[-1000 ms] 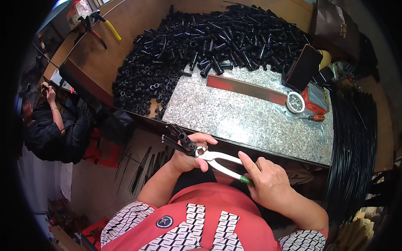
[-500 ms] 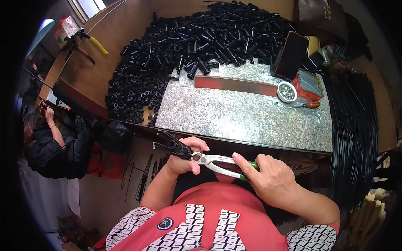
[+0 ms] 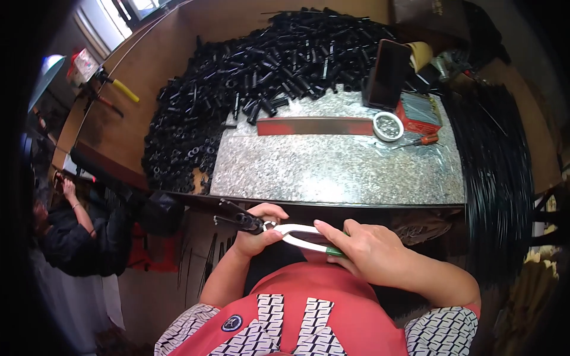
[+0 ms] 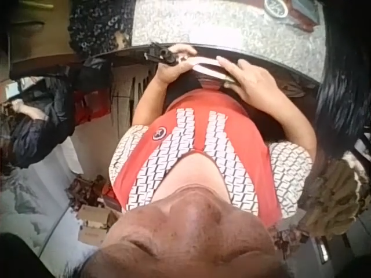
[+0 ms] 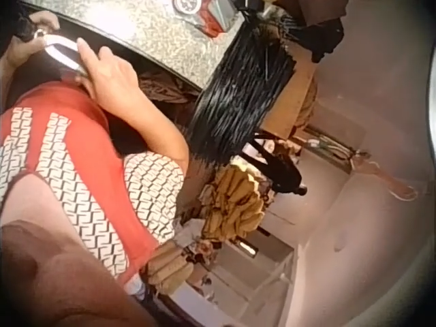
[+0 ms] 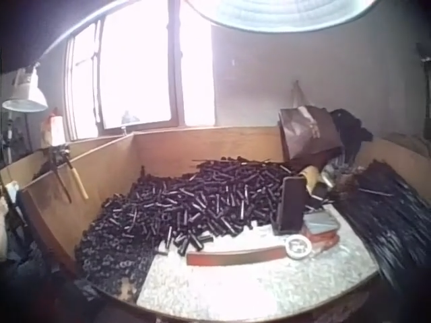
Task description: Assembling black rods into a central connector and securing them with pliers.
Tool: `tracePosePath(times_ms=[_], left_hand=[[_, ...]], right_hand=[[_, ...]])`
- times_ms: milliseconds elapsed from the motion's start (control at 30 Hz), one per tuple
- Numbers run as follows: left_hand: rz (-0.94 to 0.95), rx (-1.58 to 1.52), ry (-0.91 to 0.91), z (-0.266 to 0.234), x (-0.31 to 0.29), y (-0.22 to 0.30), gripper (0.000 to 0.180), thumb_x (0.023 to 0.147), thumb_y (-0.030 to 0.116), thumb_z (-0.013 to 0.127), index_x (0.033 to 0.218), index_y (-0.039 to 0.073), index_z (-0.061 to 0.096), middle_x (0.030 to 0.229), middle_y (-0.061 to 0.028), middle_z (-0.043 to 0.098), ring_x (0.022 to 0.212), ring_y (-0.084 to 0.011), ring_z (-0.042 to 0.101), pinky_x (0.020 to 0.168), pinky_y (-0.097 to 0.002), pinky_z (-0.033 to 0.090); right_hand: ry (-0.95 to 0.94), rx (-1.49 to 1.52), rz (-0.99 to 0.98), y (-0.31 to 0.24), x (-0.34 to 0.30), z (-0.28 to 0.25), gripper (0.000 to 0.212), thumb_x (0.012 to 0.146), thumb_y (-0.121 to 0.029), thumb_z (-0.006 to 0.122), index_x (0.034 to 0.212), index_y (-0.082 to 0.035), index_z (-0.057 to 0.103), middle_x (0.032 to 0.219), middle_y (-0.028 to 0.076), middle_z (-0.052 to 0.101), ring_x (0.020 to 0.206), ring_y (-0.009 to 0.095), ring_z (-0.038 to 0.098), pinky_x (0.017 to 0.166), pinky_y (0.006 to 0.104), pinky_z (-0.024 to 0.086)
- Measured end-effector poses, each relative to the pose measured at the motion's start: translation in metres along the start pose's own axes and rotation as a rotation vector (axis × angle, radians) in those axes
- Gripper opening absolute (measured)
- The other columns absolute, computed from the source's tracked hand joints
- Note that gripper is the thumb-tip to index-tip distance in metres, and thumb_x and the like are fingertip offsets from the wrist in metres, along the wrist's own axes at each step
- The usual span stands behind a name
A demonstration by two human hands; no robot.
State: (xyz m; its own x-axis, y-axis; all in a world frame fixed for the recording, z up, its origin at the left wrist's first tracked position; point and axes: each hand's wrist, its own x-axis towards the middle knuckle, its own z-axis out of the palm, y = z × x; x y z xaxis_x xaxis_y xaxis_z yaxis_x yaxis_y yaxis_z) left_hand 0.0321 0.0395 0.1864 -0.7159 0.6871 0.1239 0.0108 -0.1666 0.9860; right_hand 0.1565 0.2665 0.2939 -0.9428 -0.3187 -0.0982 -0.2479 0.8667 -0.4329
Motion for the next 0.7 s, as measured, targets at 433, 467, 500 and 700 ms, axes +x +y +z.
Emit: tracePosePath(times_ms=[433, 467, 500, 700], left_hand=[[0.346, -0.245, 0.353, -0.040, 0.009, 0.049, 0.024, 0.100, 0.015, 0.046, 0.077, 0.013, 0.037, 0.051, 0.0033, 0.029, 0.039, -0.0059, 0.027, 0.040, -0.0223, 0.030], [0.367, -0.282, 0.342, -0.043, 0.009, 0.058, 0.025, 0.100, 0.017, 0.045, 0.077, 0.013, 0.037, 0.050, 0.0036, 0.028, 0.039, -0.0053, 0.026, 0.040, -0.0219, 0.029], [0.379, -0.407, 0.324, -0.046, 0.007, 0.067, 0.027, 0.101, 0.019, 0.043, 0.076, 0.013, 0.036, 0.050, 0.0037, 0.027, 0.039, -0.0051, 0.026, 0.040, -0.0214, 0.029], [0.416, -1.005, 0.188, -0.056, 0.003, 0.101, 0.035, 0.101, 0.027, 0.044, 0.070, 0.014, 0.034, 0.053, 0.0039, 0.026, 0.043, -0.0059, 0.027, 0.045, -0.0202, 0.030]], right_hand=[[0.549, -0.188, -0.020, 0.052, 0.013, 0.046, 0.056, 0.081, -0.037, 0.066, 0.127, -0.007, 0.053, 0.109, 0.017, 0.053, 0.098, 0.032, 0.054, 0.079, 0.0396, 0.047], [0.487, -0.008, -0.098, 0.044, 0.010, 0.060, 0.053, 0.083, -0.036, 0.066, 0.125, -0.006, 0.054, 0.110, 0.017, 0.053, 0.096, 0.031, 0.056, 0.078, 0.0389, 0.047], [0.265, 0.266, -0.184, 0.038, 0.010, 0.078, 0.050, 0.085, -0.034, 0.065, 0.125, -0.005, 0.055, 0.110, 0.017, 0.054, 0.094, 0.030, 0.057, 0.078, 0.0386, 0.047], [-0.194, 0.947, -0.029, 0.007, 0.015, 0.106, 0.070, 0.090, -0.033, 0.061, 0.147, -0.011, 0.027, 0.132, 0.015, 0.042, 0.087, 0.020, 0.060, 0.076, 0.0314, 0.050]])
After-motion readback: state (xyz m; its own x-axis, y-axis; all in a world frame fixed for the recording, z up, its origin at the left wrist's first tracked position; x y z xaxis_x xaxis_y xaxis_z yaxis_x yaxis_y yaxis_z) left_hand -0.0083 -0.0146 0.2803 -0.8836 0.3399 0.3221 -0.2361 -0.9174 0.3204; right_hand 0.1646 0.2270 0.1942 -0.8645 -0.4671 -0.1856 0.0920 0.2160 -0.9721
